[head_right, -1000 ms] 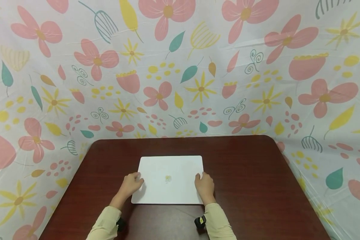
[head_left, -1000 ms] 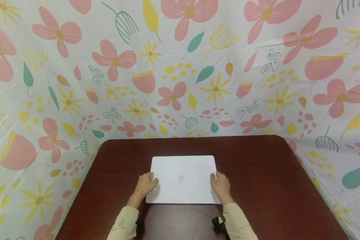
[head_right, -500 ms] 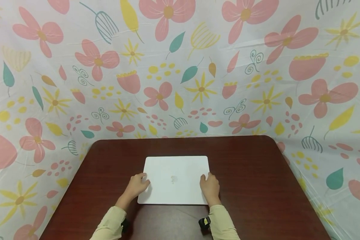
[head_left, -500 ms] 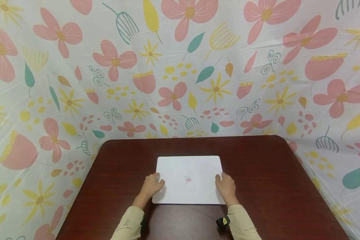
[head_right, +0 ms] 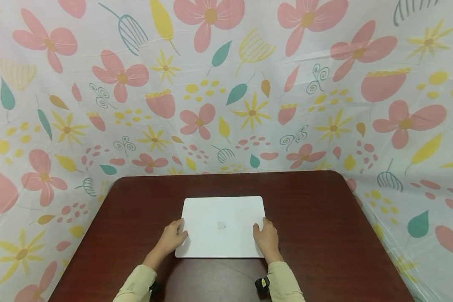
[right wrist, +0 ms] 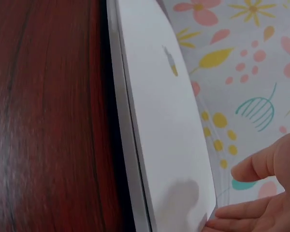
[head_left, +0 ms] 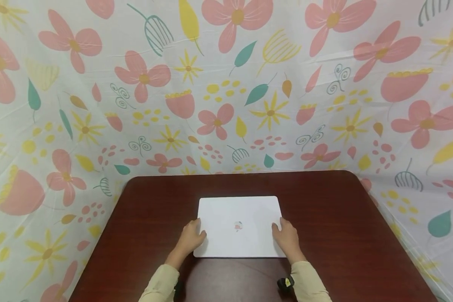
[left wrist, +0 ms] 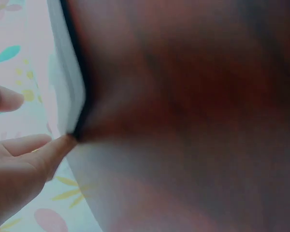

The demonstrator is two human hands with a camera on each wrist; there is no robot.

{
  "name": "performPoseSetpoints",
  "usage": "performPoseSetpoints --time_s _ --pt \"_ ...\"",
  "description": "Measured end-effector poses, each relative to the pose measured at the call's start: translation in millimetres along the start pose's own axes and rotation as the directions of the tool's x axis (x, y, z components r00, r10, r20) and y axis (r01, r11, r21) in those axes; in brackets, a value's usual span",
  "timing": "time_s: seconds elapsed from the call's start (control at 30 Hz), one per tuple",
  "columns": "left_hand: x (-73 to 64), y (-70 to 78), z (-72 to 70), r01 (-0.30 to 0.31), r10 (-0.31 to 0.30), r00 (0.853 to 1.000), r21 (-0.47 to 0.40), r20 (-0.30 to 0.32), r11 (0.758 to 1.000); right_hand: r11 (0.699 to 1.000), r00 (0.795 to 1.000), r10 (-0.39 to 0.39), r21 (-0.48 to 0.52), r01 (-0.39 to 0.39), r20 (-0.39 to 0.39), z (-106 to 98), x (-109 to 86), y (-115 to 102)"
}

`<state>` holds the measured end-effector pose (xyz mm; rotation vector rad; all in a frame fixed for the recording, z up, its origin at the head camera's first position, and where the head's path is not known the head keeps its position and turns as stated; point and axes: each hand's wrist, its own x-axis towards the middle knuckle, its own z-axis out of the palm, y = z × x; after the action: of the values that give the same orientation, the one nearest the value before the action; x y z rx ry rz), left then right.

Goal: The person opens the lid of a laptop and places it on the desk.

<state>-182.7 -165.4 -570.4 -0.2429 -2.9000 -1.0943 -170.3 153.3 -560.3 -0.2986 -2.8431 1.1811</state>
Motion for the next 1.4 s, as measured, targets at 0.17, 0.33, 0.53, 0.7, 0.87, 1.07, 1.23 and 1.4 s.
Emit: performPoseSetpoints --time_s 0.17,0.33,0.53,0.7,0.87,1.07,1.23,1.4 --pt "-7.1 -6.4 -0.6 -0.035 0.035 0.999 0.009 0.039 0.999 0.999 1.000 -0.026 0.034 0.026 0.014 -4.2 -3.0 2.9" --pt "-12.8 -11.5 0.9 -0.031 0.032 0.998 -0.018 0.053 0.999 0.996 0.997 -0.082 0.033 0.081 0.017 -4.6 -6.3 5.9" --pt "-18.1 -18.5 3.7 -0.047 0.052 0.994 -0.046 0.098 0.998 0.974 0.970 -0.225 -0.004 0.226 0.093 -5.3 -11.8 14.8" --pt "-19.4 -23.0 1.6 -0.087 0.091 0.987 -0.041 0.136 0.995 0.928 0.917 -0.349 -0.068 0.367 0.193 -9.3 -15.9 24.0" --pt "-21.3 -24.9 -3.7 -0.109 0.114 0.973 -0.034 0.199 0.993 0.862 0.851 -0.435 -0.138 0.488 0.294 -17.9 -18.2 34.3" --pt "-23.6 -28.8 -5.1 -0.142 0.140 0.966 -0.010 0.217 0.990 0.780 0.774 -0.526 -0.162 0.604 0.354 -29.2 -19.0 48.7" --pt "-26.2 -30.6 -6.3 -0.160 0.160 0.964 -0.018 0.210 0.987 0.742 0.732 -0.565 -0.154 0.653 0.381 -38.1 -19.8 54.8" --pt "-26.0 -33.0 -6.8 -0.182 0.182 0.963 -0.015 0.198 0.983 0.692 0.691 -0.590 -0.181 0.699 0.418 -44.5 -20.3 57.3"
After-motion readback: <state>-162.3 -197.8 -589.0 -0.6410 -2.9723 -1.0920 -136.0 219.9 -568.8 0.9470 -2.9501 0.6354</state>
